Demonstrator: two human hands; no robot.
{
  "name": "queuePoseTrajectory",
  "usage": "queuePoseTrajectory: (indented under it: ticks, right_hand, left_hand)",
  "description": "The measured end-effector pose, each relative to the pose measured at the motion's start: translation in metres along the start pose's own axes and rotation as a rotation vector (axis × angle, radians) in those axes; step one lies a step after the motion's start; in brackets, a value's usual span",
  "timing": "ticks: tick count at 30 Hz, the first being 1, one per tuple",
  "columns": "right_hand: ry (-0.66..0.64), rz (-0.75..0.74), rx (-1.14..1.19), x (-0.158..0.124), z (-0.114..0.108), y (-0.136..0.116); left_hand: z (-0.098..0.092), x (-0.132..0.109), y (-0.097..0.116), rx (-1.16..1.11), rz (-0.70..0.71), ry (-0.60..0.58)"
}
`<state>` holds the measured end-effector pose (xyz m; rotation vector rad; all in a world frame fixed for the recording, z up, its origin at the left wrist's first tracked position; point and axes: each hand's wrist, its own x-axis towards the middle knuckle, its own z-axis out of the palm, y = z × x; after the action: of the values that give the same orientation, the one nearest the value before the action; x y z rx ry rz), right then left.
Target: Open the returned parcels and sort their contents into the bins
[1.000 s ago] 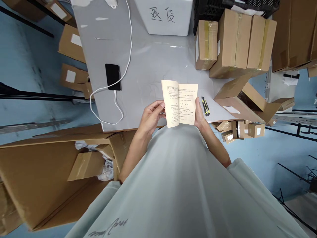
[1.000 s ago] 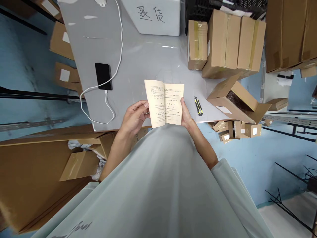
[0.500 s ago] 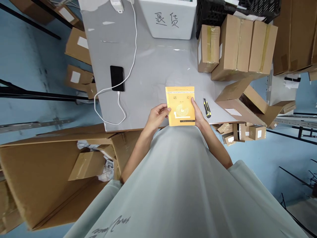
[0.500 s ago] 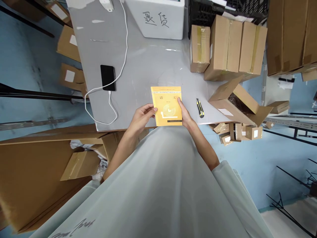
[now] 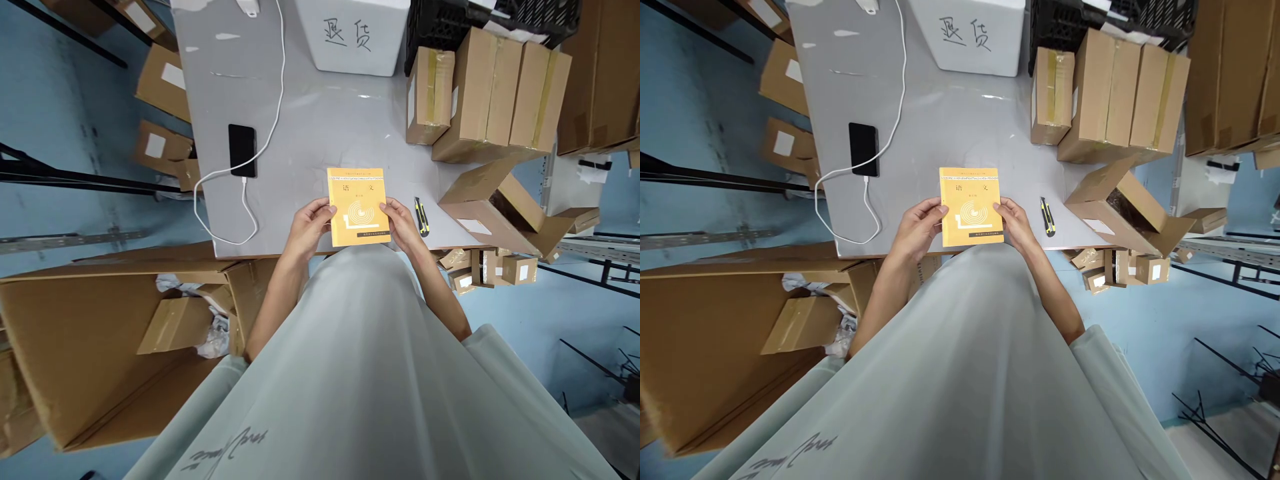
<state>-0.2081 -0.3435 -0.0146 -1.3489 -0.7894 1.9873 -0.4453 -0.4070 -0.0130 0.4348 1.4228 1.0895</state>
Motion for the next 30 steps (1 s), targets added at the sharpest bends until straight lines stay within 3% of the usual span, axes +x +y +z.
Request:
queuePoseTrajectory:
  ticks: [11,30]
  right_hand:
    - [-0.036,0.074,0.050,0.000,-0.005,-0.005]
    - [-0.037,0.080,-0.030,0.000,-0.013,-0.004]
  left_hand:
    - [-0.006,0.014,-0.025,-0.159,-0.107,-0.044]
    - [-0.004,0.016,-0.018,0.047,-0.004,-0.014]
